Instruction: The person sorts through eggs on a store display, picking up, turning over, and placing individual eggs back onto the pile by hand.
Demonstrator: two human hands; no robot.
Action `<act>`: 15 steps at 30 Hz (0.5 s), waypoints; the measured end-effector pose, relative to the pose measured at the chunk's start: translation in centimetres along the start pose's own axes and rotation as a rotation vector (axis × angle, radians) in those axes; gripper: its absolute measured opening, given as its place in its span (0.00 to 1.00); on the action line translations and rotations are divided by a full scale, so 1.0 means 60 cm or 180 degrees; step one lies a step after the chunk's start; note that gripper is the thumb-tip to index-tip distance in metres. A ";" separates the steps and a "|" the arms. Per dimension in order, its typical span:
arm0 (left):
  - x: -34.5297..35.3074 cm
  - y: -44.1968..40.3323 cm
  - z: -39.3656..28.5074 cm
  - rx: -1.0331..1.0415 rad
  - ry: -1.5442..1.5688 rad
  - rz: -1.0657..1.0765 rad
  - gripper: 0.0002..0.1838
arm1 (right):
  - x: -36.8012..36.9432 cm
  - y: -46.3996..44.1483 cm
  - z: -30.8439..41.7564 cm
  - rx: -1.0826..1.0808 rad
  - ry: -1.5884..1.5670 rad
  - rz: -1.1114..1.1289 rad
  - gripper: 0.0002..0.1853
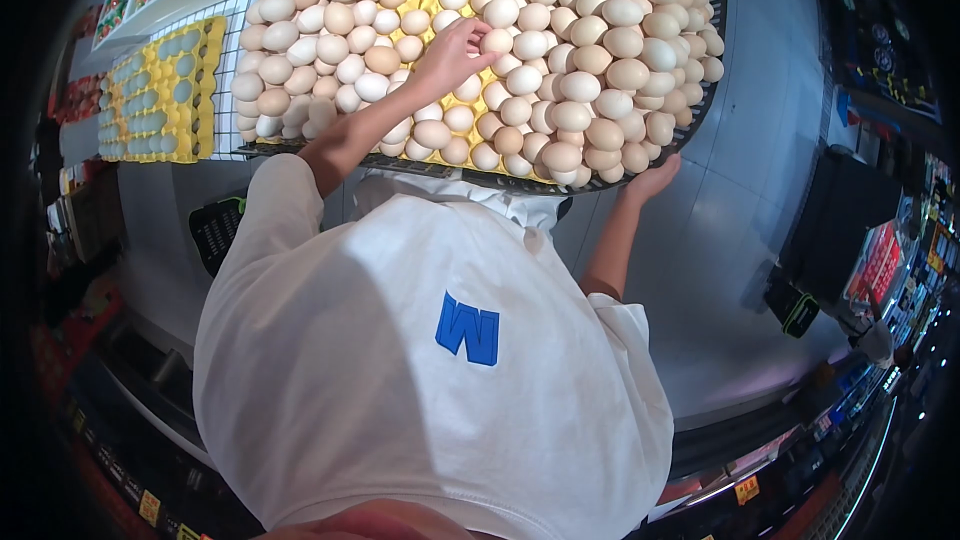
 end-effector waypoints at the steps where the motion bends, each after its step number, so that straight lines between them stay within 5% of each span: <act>1: -0.002 0.001 -0.001 0.0043 0.0142 -0.0090 0.20 | 0.000 -0.001 -0.002 0.0026 -0.0025 0.0027 0.23; 15: -0.032 -0.007 -0.008 0.0109 0.0047 -0.0238 0.20 | -0.012 -0.010 -0.017 0.0134 0.0045 -0.0002 0.24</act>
Point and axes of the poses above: each hand's wrist, its own y-axis away from the middle knuckle, its own x-axis out of the palm, z = x × y, the point moved 8 cm from there along -y, towards the middle knuckle, and after that the axes turned 4 degrees about z, right-handed, at the moved point
